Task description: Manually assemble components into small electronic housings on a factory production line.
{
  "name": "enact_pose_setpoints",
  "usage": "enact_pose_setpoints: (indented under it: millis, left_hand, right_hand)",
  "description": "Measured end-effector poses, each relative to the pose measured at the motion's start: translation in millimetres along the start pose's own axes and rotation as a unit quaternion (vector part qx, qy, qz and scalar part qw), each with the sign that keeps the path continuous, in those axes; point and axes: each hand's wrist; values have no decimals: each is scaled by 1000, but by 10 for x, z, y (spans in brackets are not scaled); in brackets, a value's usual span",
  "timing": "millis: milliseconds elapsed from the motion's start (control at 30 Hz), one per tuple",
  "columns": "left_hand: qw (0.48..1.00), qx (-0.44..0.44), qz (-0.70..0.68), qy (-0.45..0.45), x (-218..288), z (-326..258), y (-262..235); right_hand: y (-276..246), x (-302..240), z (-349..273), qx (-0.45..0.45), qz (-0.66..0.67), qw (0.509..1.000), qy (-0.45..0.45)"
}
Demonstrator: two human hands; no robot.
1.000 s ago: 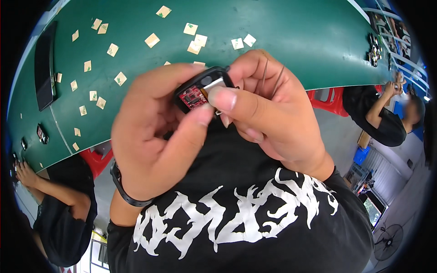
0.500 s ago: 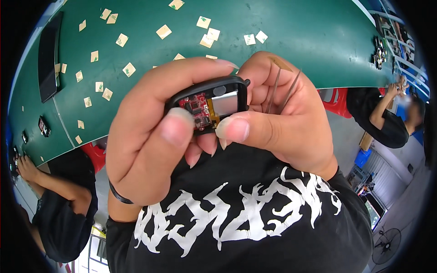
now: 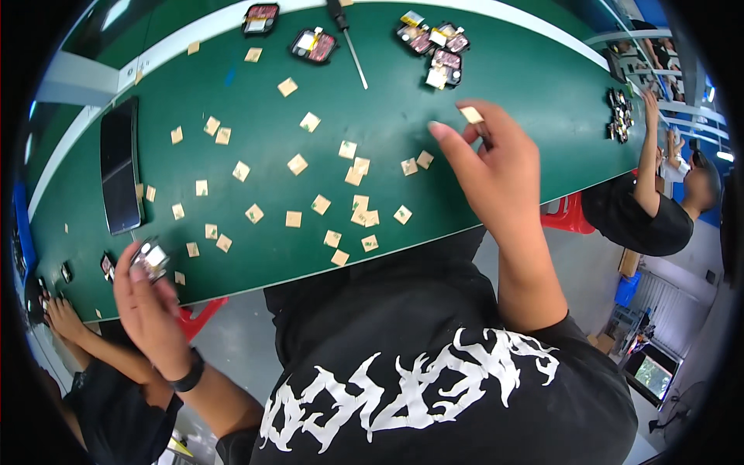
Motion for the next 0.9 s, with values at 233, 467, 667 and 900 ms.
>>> enact_pose_setpoints:
  millis: [233, 467, 667, 900]
  left_hand:
    - [986, 70, 152, 22, -561, 499, -840]
    - [787, 210, 549, 188, -214, 496, -736]
    - [982, -118, -105, 107, 358, -238, 576]
    - [879, -396, -262, -50, 637, -383, 1158]
  right_hand:
    - [300, 100, 383, 118, -189, 973, -64]
    - [252, 165, 486, 81, -167, 981, -65]
    - [33, -133, 134, -92, -15, 971, -219]
    - [-84, -362, -141, -160, 126, 911, -359]
Point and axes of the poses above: each hand's wrist, its own z-axis towards the middle knuckle, its own y-axis out of the palm, x = y × z, and after that the axes turned 4 degrees about x, right-handed
